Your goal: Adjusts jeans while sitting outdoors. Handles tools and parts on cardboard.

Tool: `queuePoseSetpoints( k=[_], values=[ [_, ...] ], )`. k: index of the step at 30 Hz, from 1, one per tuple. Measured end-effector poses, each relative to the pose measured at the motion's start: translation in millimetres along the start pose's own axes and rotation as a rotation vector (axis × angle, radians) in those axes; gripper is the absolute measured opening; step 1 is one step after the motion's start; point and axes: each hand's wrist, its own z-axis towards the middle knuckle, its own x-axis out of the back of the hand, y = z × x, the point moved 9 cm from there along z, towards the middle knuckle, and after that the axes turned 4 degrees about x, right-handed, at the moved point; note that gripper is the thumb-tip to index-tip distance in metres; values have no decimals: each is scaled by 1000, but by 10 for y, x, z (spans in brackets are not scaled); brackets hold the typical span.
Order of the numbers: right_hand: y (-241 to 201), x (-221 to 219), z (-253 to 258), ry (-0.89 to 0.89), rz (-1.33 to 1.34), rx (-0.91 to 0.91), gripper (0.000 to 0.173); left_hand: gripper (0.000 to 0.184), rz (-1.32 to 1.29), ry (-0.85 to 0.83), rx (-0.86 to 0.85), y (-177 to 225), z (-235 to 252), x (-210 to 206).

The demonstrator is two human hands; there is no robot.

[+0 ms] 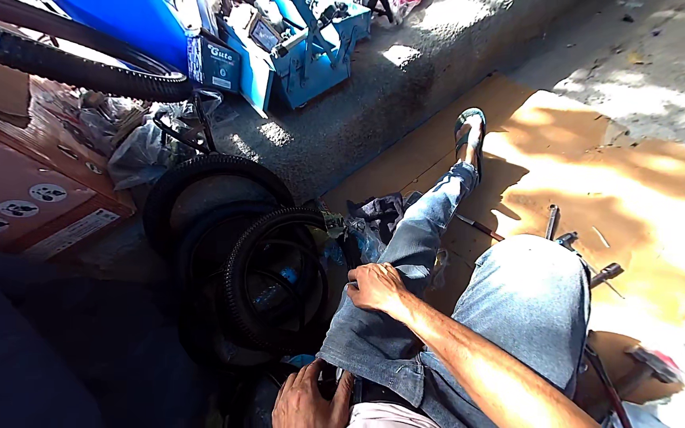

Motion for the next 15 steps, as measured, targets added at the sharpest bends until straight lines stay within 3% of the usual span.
queuePoseSetpoints(
  k=[3, 7, 15],
  values=[
    [-13, -62, 5, -7, 9, 8, 40, 63, -4, 40, -28, 28, 28, 36],
    [-86, -29, 0, 2, 5, 41, 35, 53, -50, 163, -158, 98, 11, 145],
    [-49, 13, -24, -32, 102, 23, 27, 31, -255, 174, -404, 249, 66, 180]
  ],
)
